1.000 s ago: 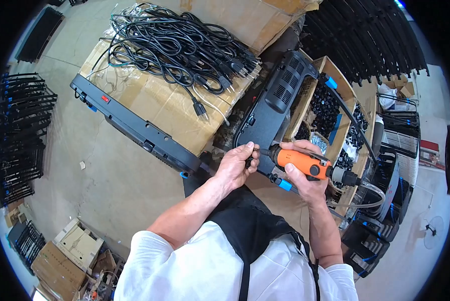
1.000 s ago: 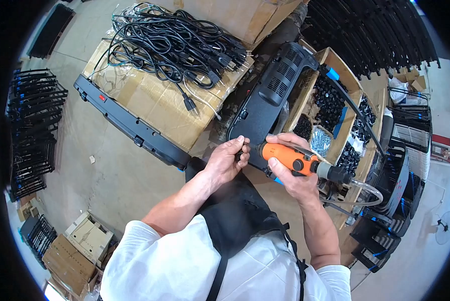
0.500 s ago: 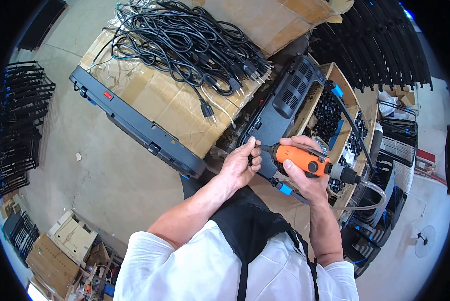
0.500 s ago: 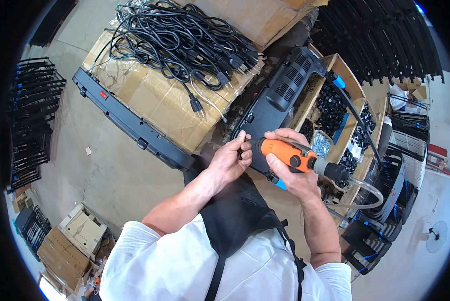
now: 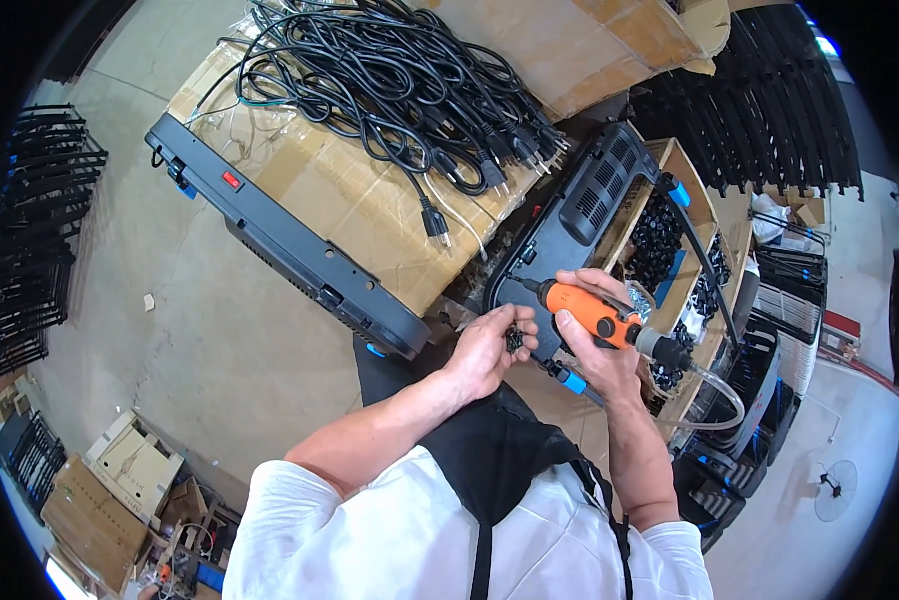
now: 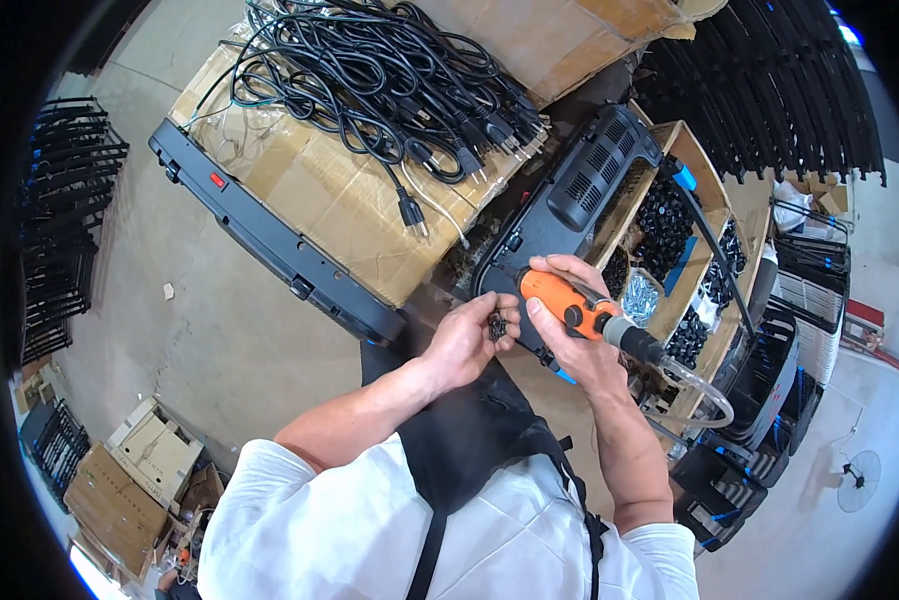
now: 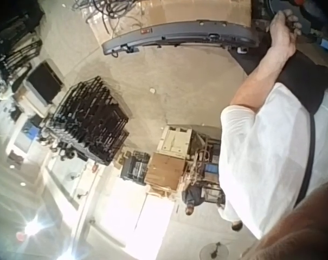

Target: Assembling plastic housing components onto a metal frame using a pneumatic screwdriver and connecting internal wiring.

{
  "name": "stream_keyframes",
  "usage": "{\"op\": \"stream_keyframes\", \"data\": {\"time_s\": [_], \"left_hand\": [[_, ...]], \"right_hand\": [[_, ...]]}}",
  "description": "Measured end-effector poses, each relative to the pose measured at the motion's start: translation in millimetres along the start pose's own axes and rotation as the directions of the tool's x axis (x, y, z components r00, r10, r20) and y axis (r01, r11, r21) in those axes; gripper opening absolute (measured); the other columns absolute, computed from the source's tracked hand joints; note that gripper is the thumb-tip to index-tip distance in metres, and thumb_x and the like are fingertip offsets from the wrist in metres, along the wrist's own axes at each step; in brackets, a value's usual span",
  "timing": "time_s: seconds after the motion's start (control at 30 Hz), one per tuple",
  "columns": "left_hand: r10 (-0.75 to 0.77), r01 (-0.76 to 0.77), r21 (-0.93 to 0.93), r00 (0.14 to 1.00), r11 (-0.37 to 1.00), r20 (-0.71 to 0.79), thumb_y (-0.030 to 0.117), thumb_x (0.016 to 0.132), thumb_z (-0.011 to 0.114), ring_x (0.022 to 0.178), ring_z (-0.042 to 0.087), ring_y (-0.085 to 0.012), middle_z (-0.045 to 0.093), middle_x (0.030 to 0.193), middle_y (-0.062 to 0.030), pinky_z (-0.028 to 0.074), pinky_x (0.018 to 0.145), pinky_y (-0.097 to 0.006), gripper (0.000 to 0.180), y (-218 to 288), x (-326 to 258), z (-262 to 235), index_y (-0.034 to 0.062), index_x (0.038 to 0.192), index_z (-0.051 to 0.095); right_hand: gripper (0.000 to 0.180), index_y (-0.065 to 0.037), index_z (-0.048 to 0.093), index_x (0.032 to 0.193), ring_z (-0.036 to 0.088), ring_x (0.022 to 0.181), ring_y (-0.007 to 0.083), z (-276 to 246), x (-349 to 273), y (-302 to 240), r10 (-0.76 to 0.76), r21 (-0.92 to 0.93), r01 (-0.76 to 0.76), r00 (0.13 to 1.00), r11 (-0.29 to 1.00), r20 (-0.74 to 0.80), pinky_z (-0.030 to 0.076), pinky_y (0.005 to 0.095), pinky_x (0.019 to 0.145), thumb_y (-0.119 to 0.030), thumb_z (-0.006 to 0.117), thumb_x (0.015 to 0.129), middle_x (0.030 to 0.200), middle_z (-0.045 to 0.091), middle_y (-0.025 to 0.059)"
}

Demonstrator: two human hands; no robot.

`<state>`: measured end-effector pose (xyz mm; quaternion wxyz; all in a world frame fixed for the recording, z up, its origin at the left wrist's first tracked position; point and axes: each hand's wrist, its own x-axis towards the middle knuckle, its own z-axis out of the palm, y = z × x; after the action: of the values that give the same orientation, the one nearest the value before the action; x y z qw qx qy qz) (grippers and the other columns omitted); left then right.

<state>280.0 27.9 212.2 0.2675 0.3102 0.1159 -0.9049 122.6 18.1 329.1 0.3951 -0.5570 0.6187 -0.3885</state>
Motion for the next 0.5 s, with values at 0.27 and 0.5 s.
{"op": "stream_keyframes", "data": {"time_s": [0.27,0.5], "left_hand": [[0.070,-0.079,0.430,0.997,0.899,0.036,0.033,0.116,0.046,0.071,0.056,-0.0108,0.060,0.084,0.0005,0.044,0.063,-0.026,0.035,-1,-12,-11,0.0071,0.112,0.069],[0.108,-0.125,0.399,0.992,0.908,0.066,0.025,0.114,0.052,0.071,0.051,-0.0071,0.058,0.086,0.0030,0.041,0.062,-0.023,0.029,3,-27,-11,0.0020,0.120,0.068]], "right_hand": [[0.045,-0.001,0.060,0.133,0.071,0.117,0.0223,9,8,-1,0.012,-0.113,-0.009,1.000,0.994,0.028,0.056,0.0359,0.103,-0.001,0.077,0.091,0.131,0.071,0.0141],[0.039,-0.005,0.064,0.125,0.072,0.113,0.0219,17,13,5,0.028,-0.173,-0.009,0.994,0.985,0.108,0.058,0.0355,0.098,-0.005,0.079,0.089,0.129,0.072,0.0146]]}}
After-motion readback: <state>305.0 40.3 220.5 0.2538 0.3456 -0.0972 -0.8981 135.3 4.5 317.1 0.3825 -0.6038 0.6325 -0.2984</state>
